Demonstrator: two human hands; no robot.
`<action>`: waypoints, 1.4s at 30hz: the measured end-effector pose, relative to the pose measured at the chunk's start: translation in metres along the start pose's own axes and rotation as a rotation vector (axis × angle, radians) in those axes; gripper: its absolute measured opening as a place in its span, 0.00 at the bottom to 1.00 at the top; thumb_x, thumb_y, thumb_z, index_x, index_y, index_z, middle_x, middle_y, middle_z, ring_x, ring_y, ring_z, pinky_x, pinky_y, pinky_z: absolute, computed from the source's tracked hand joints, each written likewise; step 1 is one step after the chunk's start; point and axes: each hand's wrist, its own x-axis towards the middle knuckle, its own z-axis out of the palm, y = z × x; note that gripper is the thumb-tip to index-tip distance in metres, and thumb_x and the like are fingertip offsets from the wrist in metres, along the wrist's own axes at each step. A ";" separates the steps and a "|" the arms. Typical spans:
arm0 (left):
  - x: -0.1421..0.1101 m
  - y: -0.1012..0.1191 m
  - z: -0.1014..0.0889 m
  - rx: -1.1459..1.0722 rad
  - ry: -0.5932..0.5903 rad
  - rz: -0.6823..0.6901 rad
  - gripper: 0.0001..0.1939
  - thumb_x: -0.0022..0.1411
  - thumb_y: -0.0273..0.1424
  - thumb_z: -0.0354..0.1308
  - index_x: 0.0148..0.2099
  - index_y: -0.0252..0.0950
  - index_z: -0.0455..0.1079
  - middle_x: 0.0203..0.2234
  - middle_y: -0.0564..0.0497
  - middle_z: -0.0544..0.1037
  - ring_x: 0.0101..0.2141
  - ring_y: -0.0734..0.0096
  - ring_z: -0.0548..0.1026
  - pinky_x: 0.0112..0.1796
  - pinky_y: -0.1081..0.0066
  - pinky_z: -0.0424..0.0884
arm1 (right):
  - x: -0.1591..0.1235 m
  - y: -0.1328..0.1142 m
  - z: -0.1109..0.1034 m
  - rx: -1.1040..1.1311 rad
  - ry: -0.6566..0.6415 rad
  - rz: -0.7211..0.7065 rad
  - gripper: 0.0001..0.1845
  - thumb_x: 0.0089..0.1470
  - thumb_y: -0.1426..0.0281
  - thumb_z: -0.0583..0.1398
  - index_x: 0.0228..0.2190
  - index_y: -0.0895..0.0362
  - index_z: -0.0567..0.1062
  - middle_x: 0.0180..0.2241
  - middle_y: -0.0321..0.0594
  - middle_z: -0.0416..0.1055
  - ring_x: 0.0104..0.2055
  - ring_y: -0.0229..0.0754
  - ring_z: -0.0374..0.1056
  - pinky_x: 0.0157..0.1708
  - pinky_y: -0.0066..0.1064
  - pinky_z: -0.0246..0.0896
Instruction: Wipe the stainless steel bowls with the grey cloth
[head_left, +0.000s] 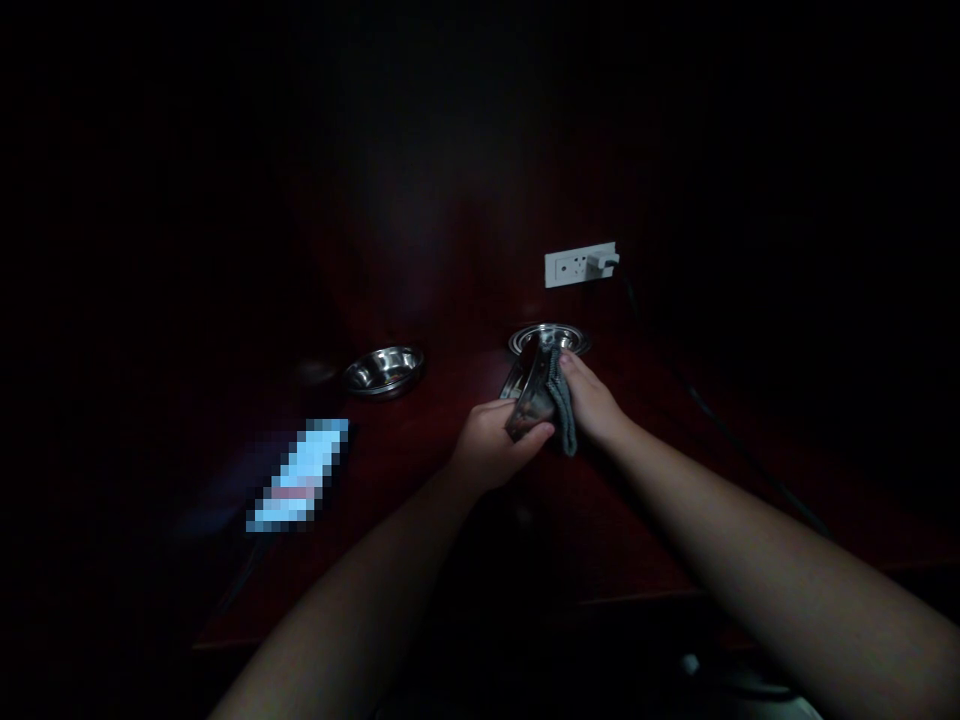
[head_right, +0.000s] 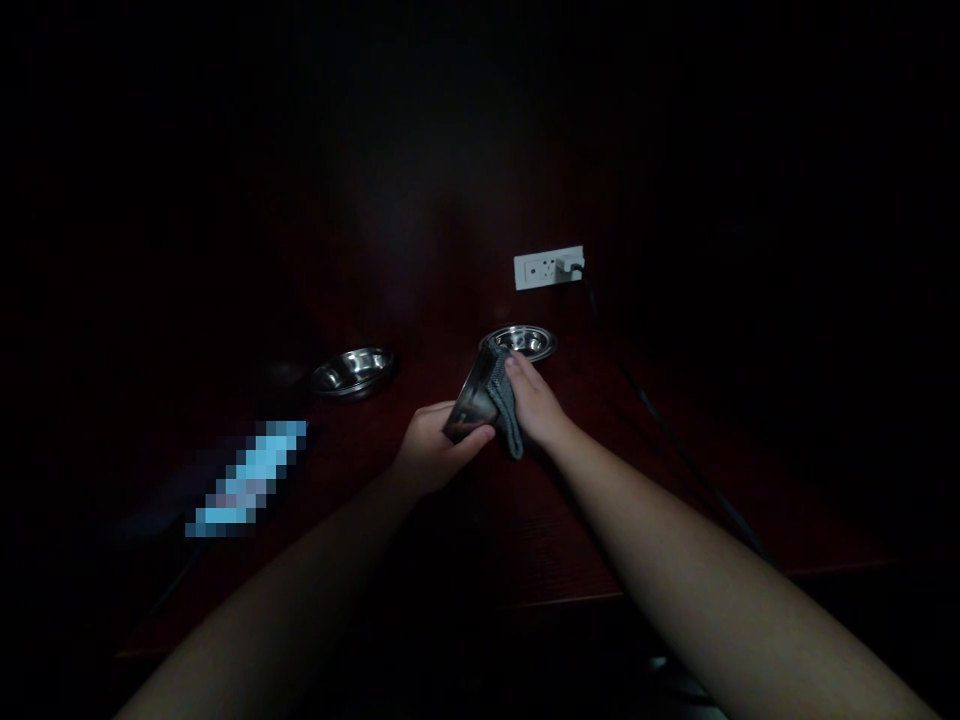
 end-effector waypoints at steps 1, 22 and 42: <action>0.000 0.000 0.000 0.001 0.001 0.001 0.08 0.55 0.33 0.58 0.26 0.35 0.71 0.23 0.52 0.74 0.26 0.73 0.72 0.29 0.73 0.68 | 0.000 0.000 0.000 -0.007 -0.003 0.002 0.25 0.52 0.51 0.54 0.45 0.52 0.73 0.48 0.38 0.71 0.57 0.47 0.60 0.62 0.42 0.43; 0.000 0.001 0.001 -0.010 0.005 -0.005 0.07 0.55 0.33 0.59 0.28 0.34 0.72 0.24 0.52 0.76 0.26 0.73 0.73 0.29 0.74 0.69 | 0.004 0.005 0.001 0.056 -0.010 0.035 0.28 0.50 0.48 0.54 0.46 0.53 0.71 0.48 0.36 0.71 0.54 0.45 0.63 0.59 0.40 0.49; -0.001 0.000 0.001 0.005 0.007 0.001 0.09 0.55 0.33 0.58 0.27 0.34 0.70 0.23 0.52 0.74 0.24 0.74 0.71 0.27 0.73 0.67 | 0.003 0.003 0.001 0.031 -0.044 0.015 0.24 0.53 0.50 0.52 0.43 0.51 0.72 0.46 0.35 0.72 0.52 0.43 0.64 0.57 0.39 0.51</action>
